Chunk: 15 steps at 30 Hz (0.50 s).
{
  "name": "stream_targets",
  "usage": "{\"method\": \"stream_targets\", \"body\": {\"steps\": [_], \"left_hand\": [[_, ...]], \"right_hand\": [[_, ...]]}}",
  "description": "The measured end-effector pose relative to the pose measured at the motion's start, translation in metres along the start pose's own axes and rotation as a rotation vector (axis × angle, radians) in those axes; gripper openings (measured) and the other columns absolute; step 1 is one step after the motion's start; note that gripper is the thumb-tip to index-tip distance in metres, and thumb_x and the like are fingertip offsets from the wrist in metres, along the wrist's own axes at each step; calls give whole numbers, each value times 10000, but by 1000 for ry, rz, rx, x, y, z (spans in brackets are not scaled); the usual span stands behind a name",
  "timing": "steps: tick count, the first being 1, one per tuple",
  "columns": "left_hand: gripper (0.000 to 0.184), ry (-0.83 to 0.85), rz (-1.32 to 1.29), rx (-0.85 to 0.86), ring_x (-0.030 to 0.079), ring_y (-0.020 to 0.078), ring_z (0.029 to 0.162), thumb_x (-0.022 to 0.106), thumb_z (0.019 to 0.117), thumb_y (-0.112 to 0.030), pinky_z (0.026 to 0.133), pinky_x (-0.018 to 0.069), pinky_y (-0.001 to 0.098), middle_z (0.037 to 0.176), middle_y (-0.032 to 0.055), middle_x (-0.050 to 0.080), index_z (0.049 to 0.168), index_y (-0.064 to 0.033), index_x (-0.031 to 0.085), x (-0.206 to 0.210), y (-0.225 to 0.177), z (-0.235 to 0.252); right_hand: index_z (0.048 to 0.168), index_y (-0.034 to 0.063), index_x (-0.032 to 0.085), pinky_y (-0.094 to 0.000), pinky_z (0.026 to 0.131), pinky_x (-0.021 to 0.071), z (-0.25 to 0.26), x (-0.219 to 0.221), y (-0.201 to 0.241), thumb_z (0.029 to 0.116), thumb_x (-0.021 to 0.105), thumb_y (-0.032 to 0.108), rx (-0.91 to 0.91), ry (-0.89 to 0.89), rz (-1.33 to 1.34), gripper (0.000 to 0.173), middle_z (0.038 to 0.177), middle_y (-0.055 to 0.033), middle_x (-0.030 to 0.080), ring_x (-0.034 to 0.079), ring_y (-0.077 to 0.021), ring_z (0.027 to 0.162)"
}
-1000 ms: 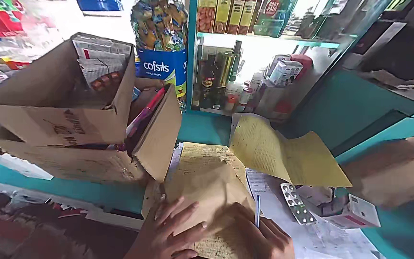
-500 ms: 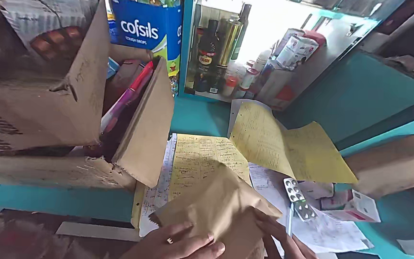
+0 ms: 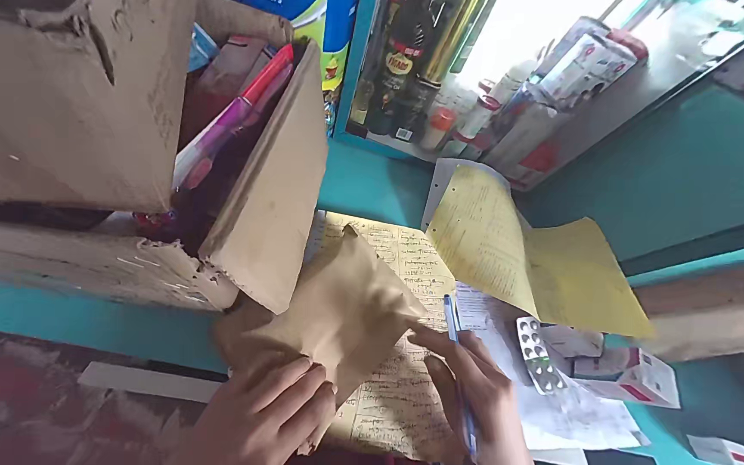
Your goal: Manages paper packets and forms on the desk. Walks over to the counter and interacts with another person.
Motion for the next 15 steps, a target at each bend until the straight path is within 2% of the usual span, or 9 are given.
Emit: {"method": "stream_targets", "body": {"steps": [1,3,5,8,9,10,11,12,15], "left_hand": [[252,10,27,1,607,184,1167,424,1072,-183,1020,417,377,1212,-11,686,1174,-214,652,2,-3,0],[261,17,59,24,582,166,1265,422,1079,-202,1110,357,402,1289,-13,684,1152,-174,672,5,-10,3],[437,58,16,41,520,176,1372,379,1090,-426,1203,248,428,1331,13,679,1122,-132,700,8,-13,6],[808,123,-63,27,555,204,1345,245,977,-758,1194,284,463,1314,53,689,1140,-114,706,5,-12,11],[836,109,-75,23,574,215,1321,209,979,-761,1188,300,460,1288,64,700,1164,-112,702,1,-12,14],[798,85,-72,16,584,219,1306,196,1014,-705,1186,308,447,1270,68,706,1194,-110,697,-2,-11,18],[706,59,-53,6,579,214,1314,216,1062,-613,1192,305,434,1276,61,705,1221,-112,687,-4,-10,22],[568,42,-16,0,570,199,1328,264,1104,-486,1191,308,427,1301,48,697,1243,-118,674,-5,-9,28],[304,74,54,-32,576,187,1330,425,1067,-166,1165,362,460,1323,4,691,1208,-139,693,-1,-2,38]], "right_hand": [[1083,86,673,-193,845,474,0,1,2,1112,360,373,9,14,184,426,1034,-15,738,625,-63,937],[1045,92,681,-186,844,558,0,12,4,1097,280,492,20,51,553,569,954,6,741,686,-20,935],[957,113,734,-193,875,519,-1,24,0,1077,252,564,72,85,796,670,924,36,729,657,-18,958],[741,182,645,-207,852,541,-4,26,-11,1060,302,605,171,52,931,631,900,68,682,656,-37,944],[728,199,639,-170,726,535,-6,23,-15,1048,370,596,207,8,968,576,775,100,648,640,6,783],[728,228,603,-115,548,460,-7,22,-17,1026,426,597,243,-5,1004,506,630,148,547,548,66,589],[775,221,563,-95,459,349,-7,23,-17,1017,447,599,255,50,1022,463,581,160,435,427,90,502],[869,196,546,-99,440,307,-8,26,-17,1006,418,647,260,144,966,488,590,149,394,375,89,489],[1211,90,578,-104,481,301,-14,37,-22,998,295,711,344,328,938,715,726,140,510,384,90,566]]}}
Point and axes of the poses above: each hand's wrist, its own z-axis towards the middle knuckle, its own x-axis out of the palm, y = z × x, the point moved 9 cm from there along z, towards the middle knuckle
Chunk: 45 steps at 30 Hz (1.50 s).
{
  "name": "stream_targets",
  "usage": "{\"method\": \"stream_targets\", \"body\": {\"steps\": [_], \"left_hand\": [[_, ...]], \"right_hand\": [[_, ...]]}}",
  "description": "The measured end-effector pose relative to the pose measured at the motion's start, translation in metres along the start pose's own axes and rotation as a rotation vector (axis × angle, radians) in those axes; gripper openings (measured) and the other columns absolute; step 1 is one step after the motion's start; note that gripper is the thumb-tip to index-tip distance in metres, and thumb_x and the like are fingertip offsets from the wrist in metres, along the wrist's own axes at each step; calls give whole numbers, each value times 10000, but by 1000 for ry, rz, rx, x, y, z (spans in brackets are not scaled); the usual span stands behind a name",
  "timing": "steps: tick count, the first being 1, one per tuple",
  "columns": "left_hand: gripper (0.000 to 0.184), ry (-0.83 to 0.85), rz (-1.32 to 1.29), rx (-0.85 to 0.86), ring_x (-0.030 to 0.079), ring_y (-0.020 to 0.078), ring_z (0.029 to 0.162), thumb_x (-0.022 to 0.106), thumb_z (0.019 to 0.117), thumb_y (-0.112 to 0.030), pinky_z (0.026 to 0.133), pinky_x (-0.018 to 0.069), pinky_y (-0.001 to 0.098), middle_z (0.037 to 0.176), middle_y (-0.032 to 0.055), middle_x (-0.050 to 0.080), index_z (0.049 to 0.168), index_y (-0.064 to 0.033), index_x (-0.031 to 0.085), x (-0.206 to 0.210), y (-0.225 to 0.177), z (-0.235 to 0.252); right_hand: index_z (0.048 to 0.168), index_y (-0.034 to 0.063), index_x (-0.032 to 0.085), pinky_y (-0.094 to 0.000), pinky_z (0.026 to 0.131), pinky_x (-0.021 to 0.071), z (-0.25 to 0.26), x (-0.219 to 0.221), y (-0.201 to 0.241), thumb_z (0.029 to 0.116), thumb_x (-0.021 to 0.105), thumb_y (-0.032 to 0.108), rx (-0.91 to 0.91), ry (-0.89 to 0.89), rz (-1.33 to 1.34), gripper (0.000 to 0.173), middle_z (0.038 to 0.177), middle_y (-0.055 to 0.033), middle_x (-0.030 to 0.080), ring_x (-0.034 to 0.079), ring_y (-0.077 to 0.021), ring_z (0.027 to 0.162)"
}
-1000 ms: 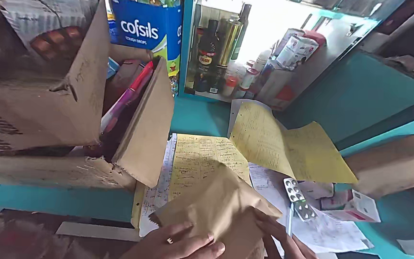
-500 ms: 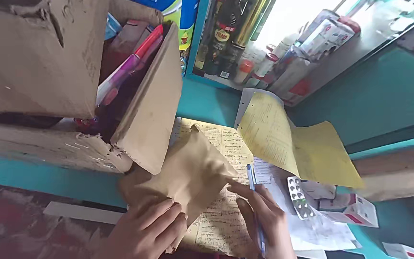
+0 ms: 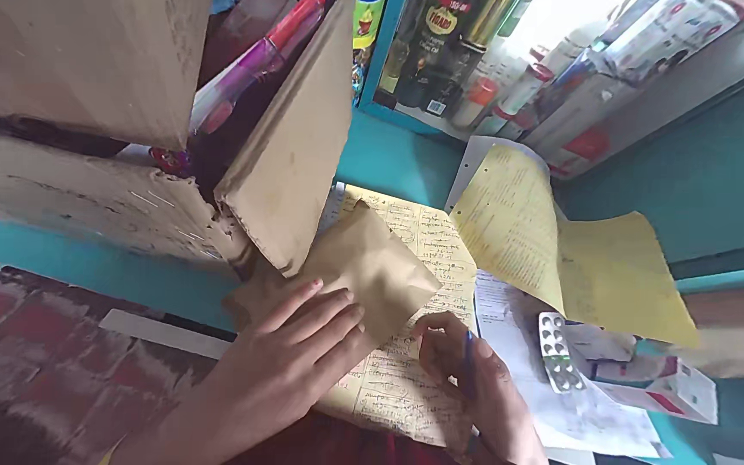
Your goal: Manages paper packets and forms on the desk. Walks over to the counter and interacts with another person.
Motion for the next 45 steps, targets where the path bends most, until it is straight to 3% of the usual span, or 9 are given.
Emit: {"method": "stream_targets", "body": {"steps": [4,6,11,16,21,26,30,39,45], "left_hand": [[327,136,-5,-32,547,222,1365,465,990,-73,1161,365,503,1364,17,666,1212,-106,702,19,-8,-5],[348,105,40,-43,556,227,1356,446,985,-7,1157,361,492,1354,34,675,1216,-73,698,24,-17,-9],[288,-71,-43,-103,567,194,1341,465,1061,-128,1155,379,450,1335,18,684,1261,-158,670,4,-9,-21],[293,-408,-299,-288,500,117,1378,411,1080,-214,1239,264,388,1337,-33,666,1267,-148,626,-33,27,-67],[291,-291,-382,-230,412,162,1451,446,1046,-230,1247,243,414,1432,-46,595,1278,-194,618,-23,27,-77],[389,-106,-318,-164,274,185,1530,490,1053,-419,1249,148,490,1583,-45,434,1432,-336,512,-5,16,-71],[478,-173,-242,-250,280,160,1527,504,1033,-525,1249,191,450,1624,-49,357,1479,-373,424,-7,24,-73],[540,-349,-643,-317,634,76,1210,618,984,-249,996,543,248,1347,115,656,1460,-24,498,-14,40,-32],[132,-616,-965,-604,685,-42,940,560,1023,-121,871,586,208,989,-150,733,1081,-137,677,-6,61,-24]], "right_hand": [[1481,-32,439,-87,461,319,0,-7,16,1090,343,270,-100,-75,-123,504,873,106,621,381,93,558],[1555,53,333,-90,473,368,-1,-10,24,1074,401,134,-156,-149,-170,493,942,93,678,436,88,555],[1114,156,748,-169,634,585,1,-18,29,1093,378,242,-277,-180,87,380,1021,19,771,711,-36,737],[1142,265,603,-194,787,615,1,-2,31,1025,563,179,-312,-148,-97,150,1123,81,765,750,-69,947],[1011,138,571,-216,976,542,-3,16,25,974,685,187,-447,-113,-578,129,1139,19,742,662,-83,1172],[914,148,672,-266,741,470,-5,31,28,1013,566,165,-590,-209,-996,146,867,-18,743,633,-161,848],[916,128,611,-240,726,511,-13,23,39,1027,564,166,-700,-289,-883,127,873,-38,740,665,-133,797],[979,122,561,-148,827,576,0,-10,99,984,682,127,-749,-403,-534,121,977,49,706,693,-4,952],[1073,178,558,-327,1043,564,-2,-21,102,1023,621,179,-730,-421,-450,80,1280,39,693,640,-159,1263]]}}
Point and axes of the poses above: each hand's wrist, its own z-axis towards the middle knuckle, its own x-axis out of the palm, y = z × x, the point moved 9 cm from there along z, towards the middle knuckle
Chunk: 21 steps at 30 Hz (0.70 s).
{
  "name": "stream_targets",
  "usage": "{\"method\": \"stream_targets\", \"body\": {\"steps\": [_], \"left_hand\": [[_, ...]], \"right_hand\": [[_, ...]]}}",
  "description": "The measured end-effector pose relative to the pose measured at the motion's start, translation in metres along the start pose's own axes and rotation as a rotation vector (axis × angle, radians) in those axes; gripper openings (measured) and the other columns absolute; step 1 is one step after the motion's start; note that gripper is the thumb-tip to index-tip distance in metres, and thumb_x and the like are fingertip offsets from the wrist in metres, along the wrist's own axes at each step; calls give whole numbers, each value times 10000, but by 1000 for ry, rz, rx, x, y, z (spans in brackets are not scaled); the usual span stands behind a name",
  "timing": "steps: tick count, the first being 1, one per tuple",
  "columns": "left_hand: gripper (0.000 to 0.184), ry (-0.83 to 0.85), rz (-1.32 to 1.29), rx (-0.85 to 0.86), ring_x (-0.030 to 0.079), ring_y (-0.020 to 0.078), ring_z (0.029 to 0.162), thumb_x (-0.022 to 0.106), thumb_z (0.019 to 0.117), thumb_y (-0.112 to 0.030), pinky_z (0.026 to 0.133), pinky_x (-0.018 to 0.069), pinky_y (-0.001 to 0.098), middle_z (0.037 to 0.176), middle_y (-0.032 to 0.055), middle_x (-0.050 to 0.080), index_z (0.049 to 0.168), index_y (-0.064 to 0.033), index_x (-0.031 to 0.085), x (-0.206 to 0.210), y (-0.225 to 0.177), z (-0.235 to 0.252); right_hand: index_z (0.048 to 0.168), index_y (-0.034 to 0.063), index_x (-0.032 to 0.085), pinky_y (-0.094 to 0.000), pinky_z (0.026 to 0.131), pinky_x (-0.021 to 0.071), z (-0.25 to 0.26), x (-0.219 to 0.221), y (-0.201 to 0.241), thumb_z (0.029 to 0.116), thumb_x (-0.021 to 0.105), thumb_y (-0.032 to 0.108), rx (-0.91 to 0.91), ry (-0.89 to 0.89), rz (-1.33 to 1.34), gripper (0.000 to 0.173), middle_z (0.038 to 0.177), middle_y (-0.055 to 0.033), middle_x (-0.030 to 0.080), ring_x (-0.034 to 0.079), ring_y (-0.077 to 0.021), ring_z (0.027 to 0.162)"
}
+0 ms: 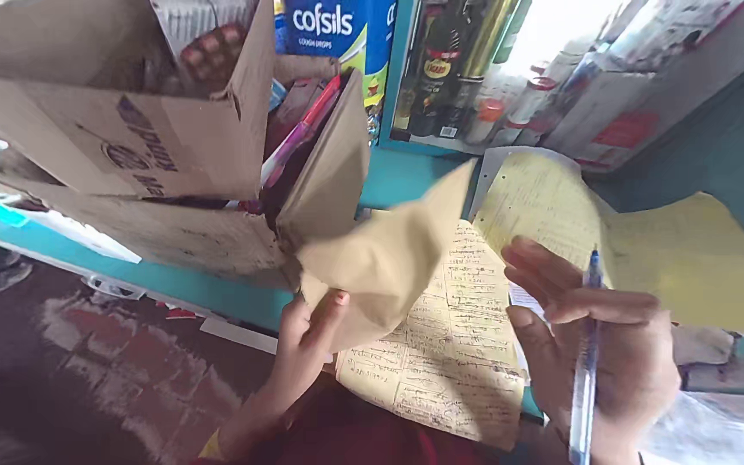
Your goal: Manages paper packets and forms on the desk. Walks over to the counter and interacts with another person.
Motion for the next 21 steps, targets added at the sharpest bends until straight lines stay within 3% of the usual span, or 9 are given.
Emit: {"method": "stream_targets", "body": {"steps": [4,8,10,12,15,19,21], "left_hand": [[191,-152,-209,-336,732,48,898,479,1024,-55,840,621,271,948,-63,760,1073,-87,660,-2,19,-10],[236,-221,-333,-458,748,80,853,425,1037,-27,791,637,285,920,-13,770,1042,-79,655,1,27,-25],[247,-224,-370,-495,751,81,819,410,1038,-11,759,641,277,895,-4,771,1031,-79,647,3,28,-31],[268,-199,-407,-533,754,91,800,406,1033,-11,743,643,279,882,11,773,1018,-79,664,7,31,-35],[308,-162,-420,-585,755,97,784,382,1041,-6,730,645,281,870,25,774,1004,-68,682,12,33,-40],[249,-141,-277,-587,744,58,826,411,1037,-23,767,638,261,902,-41,767,1061,-97,648,9,30,-38],[171,-82,-292,-547,725,41,921,506,1039,-196,840,618,260,983,-76,755,1103,-158,660,7,28,-37]], "right_hand": [[1033,177,587,-288,953,596,-17,-13,-19,1015,607,155,117,-95,3,34,1160,43,732,698,-121,1140],[1059,-31,585,-261,900,572,-42,-12,-52,989,581,153,339,-44,-193,197,1170,-160,713,694,-130,1100],[1139,-57,587,-261,876,576,-54,-9,-68,993,571,186,457,14,-237,284,1186,-177,697,698,-127,1066],[1151,-35,588,-210,838,567,-64,-5,-78,1013,574,213,546,66,-201,284,1178,-129,703,694,-64,1015],[1042,74,584,-135,702,499,-77,-1,-88,994,581,249,645,110,-78,181,983,39,677,616,51,832],[1016,88,550,-174,795,576,-81,-7,-91,916,662,111,677,-16,204,152,1056,31,725,696,-10,943],[1006,117,535,-198,799,597,-79,-14,-88,891,667,36,700,-92,341,193,1074,38,753,723,-41,951]]}}
Point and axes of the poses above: each hand's wrist, its own z-axis towards the middle knuckle, its own x-axis out of the palm, y = z × x, the point moved 9 cm from there along z, towards the middle knuckle
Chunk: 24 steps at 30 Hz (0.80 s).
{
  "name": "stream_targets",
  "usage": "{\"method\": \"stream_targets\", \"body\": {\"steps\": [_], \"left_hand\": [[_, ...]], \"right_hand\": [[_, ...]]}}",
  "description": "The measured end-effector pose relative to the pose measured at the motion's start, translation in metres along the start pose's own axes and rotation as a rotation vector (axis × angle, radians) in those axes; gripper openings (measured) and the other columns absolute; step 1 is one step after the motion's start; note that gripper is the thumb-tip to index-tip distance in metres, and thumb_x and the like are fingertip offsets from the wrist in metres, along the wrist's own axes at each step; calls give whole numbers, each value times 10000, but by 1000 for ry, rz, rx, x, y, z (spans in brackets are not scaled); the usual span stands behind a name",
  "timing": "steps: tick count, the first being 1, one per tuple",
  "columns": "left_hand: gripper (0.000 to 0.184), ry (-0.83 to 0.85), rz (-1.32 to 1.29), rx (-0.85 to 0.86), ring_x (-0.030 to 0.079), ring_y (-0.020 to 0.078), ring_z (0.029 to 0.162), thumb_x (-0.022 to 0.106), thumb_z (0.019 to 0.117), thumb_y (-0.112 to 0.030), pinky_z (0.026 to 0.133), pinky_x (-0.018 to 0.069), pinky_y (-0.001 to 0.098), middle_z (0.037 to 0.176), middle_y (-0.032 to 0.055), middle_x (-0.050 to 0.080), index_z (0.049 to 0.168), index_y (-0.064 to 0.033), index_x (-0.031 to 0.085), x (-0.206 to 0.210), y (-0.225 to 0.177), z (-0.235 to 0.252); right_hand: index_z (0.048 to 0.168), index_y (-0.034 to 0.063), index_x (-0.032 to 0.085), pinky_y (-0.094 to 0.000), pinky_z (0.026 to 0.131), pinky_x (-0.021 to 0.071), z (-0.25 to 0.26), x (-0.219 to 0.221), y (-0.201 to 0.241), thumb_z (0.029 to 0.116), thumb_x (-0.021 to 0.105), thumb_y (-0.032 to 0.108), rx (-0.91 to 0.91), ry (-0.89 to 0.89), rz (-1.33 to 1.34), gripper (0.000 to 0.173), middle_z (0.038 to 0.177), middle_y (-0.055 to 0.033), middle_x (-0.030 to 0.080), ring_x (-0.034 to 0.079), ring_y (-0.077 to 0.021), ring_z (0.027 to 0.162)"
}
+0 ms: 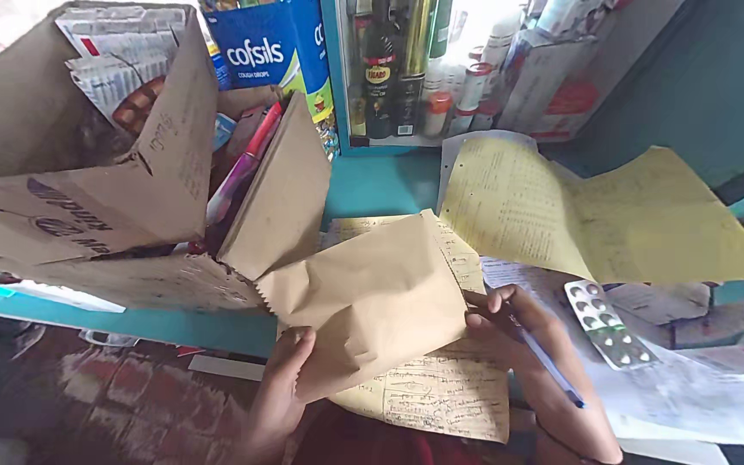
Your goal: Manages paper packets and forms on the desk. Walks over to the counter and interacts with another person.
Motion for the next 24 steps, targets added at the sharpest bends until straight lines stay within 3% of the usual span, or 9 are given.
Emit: {"method": "stream_targets", "body": {"steps": [4,6,9,14,16,18,20,22,24], "left_hand": [[265,155,89,64,716,-11,940,764,855,-445,866,603,214,987,-152,763,1057,-278,723,11,-10,1],[320,171,137,87,723,-1,914,864,771,-301,860,608,223,956,-129,774,1054,-210,747,19,-13,12],[758,93,292,136,679,18,1029,890,730,-229,922,587,244,1107,-47,692,1319,18,483,23,-21,40],[578,221,493,164,651,29,1064,743,882,-173,938,555,241,1185,42,670,1381,1,509,54,-19,78],[598,260,575,96,658,19,889,726,915,-192,778,573,227,1102,38,675,1425,-25,463,51,-9,82],[423,235,443,-65,605,8,643,687,924,-52,575,524,176,883,-11,665,1313,-63,520,44,-3,81],[172,211,202,-266,654,14,646,514,1002,21,614,566,164,788,-42,689,1097,-94,600,41,3,81],[252,149,-34,-377,699,83,714,358,1100,-123,681,605,218,850,14,703,1124,-63,602,41,6,80],[441,114,-163,-362,718,148,808,246,1127,-338,704,609,273,1000,71,703,1306,-44,521,43,2,78]], "right_hand": [[986,169,562,-235,773,623,-2,-13,9,867,764,89,-99,-47,100,248,1119,3,769,755,-104,932],[970,216,601,-231,785,628,-4,-20,21,843,800,121,-241,-116,56,253,1093,41,771,752,-91,921],[951,297,640,-225,840,622,-15,-27,45,824,831,167,-489,-213,-38,264,1022,138,747,734,-48,928],[961,238,606,-176,900,564,-63,-10,54,917,746,140,-699,-279,-275,176,1117,152,691,658,18,1064],[923,153,551,-182,933,542,-81,8,51,971,677,112,-796,-236,-408,141,1090,62,672,643,-5,1086],[906,127,509,-198,944,521,-94,24,46,993,642,96,-877,-164,-502,161,1047,-2,642,637,-57,1040],[913,127,502,-230,934,508,-103,39,44,1010,594,81,-947,-77,-557,141,1010,-40,624,630,-117,968],[918,129,500,-256,883,521,-105,53,46,1019,555,82,-1007,-16,-617,124,976,-65,632,638,-162,901],[941,131,514,-251,848,522,-99,68,45,1039,513,103,-1000,40,-708,102,975,-75,656,652,-174,902]]}}
Point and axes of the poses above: each hand's wrist, its own z-axis towards the middle knuckle, its own x-axis out of the palm, y = z × x, the point moved 9 cm from there along z, towards the middle knuckle
